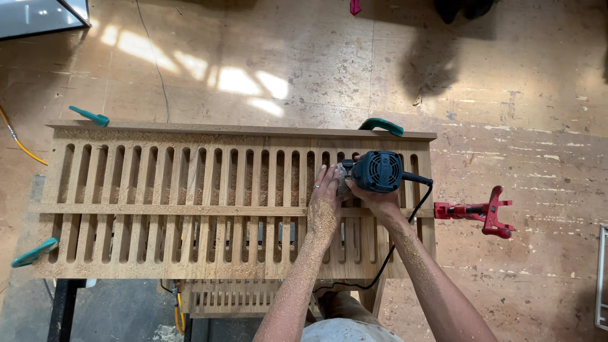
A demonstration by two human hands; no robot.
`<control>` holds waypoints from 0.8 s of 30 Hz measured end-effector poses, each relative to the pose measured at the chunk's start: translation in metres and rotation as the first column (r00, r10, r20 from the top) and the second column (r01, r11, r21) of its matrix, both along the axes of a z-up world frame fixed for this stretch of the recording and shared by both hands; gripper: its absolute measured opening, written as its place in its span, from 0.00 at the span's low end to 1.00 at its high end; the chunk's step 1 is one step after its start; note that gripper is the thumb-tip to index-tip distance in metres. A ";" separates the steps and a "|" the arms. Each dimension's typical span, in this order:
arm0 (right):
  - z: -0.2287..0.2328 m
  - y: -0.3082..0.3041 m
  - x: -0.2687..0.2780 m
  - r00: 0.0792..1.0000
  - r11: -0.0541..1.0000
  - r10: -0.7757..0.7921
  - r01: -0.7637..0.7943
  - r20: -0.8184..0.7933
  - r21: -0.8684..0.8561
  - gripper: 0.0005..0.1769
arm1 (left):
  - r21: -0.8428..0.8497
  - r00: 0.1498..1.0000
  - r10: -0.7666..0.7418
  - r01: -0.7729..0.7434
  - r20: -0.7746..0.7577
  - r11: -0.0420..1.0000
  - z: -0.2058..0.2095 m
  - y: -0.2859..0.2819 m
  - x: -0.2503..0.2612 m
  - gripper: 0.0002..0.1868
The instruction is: The person uses a handheld electric router to smooth the edges of a large wooden slatted panel clamped to a workbench. The person moves the tool steadily along the top edge while another person briefly vacuums sawdust nearby.
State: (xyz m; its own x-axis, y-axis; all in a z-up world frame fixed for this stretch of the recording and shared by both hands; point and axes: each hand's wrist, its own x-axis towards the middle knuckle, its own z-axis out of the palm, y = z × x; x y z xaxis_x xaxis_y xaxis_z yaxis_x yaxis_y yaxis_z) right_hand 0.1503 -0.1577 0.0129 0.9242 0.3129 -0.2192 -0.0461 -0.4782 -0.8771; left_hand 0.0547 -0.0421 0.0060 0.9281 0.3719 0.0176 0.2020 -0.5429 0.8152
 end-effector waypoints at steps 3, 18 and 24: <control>0.006 0.004 0.010 0.998 0.998 -0.005 0.001 -0.065 -0.059 0.51 | 0.044 1.000 0.015 -0.015 -0.005 0.999 -0.002 0.000 0.003 0.32; 0.009 0.017 0.046 0.985 0.975 0.030 -0.066 -0.168 -0.214 0.48 | 0.039 0.991 0.067 -0.072 0.115 0.997 -0.014 0.010 0.030 0.27; 0.012 0.026 0.055 0.991 0.979 0.030 -0.056 -0.134 -0.196 0.46 | 0.157 0.996 0.073 -0.079 0.044 0.984 -0.045 0.013 0.045 0.30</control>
